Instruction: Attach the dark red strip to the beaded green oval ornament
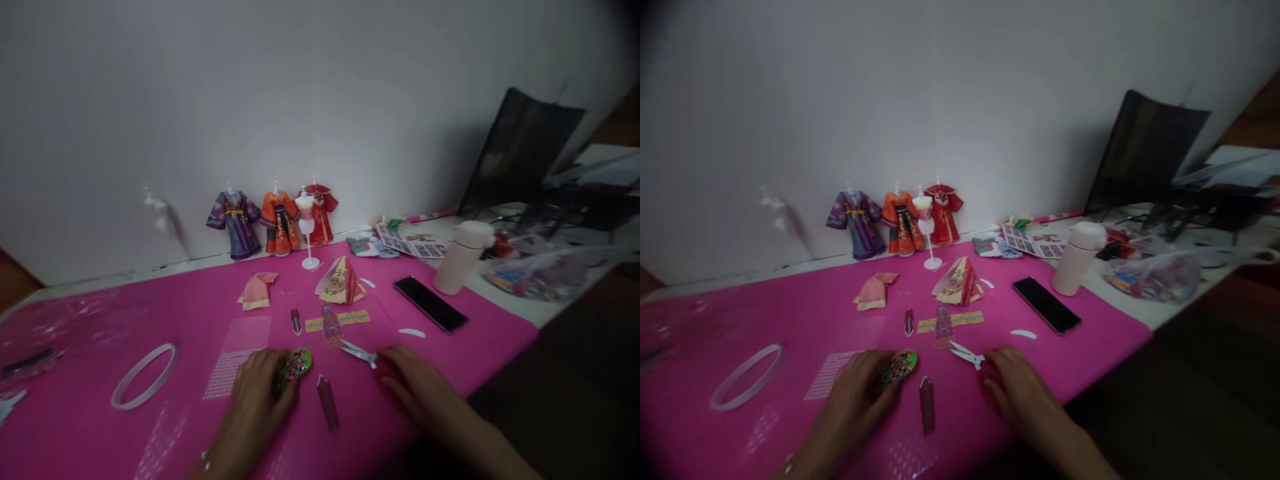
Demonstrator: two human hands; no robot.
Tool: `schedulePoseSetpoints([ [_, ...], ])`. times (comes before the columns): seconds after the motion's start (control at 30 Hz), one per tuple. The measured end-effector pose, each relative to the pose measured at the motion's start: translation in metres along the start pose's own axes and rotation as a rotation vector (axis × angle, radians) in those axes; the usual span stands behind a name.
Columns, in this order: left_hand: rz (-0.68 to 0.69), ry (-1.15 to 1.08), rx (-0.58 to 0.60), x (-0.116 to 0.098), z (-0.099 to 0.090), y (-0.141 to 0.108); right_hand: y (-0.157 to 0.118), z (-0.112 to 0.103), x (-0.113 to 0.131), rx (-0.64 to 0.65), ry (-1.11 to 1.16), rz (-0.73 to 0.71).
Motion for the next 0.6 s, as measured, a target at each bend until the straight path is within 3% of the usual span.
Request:
schedulePoseSetpoints([
  [0.23, 0.063, 0.021, -0.090, 0.013, -0.003, 0.008, 0.013, -0.007, 0.013, -0.021, -0.041, 0.010],
  [0.4, 0.096, 0.025, -0.149, 0.014, -0.005, 0.013, 0.016, 0.000, 0.020, -0.043, -0.073, 0.019],
  [0.5, 0.106, 0.034, -0.176, 0.015, -0.006, 0.013, 0.017, -0.010, -0.003, -0.091, -0.078, 0.064],
  [0.6, 0.086, 0.047, -0.187, 0.021, -0.007, 0.013, 0.012, -0.047, -0.062, -0.223, -0.118, 0.258],
])
Point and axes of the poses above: each hand's wrist, its own y-axis towards the middle knuckle, its own z-axis out of the palm, x = y × z, the point moved 4 cm from there along y, towards the middle knuckle, and after that the axes turned 8 degrees about -z, right-handed, at the moved point
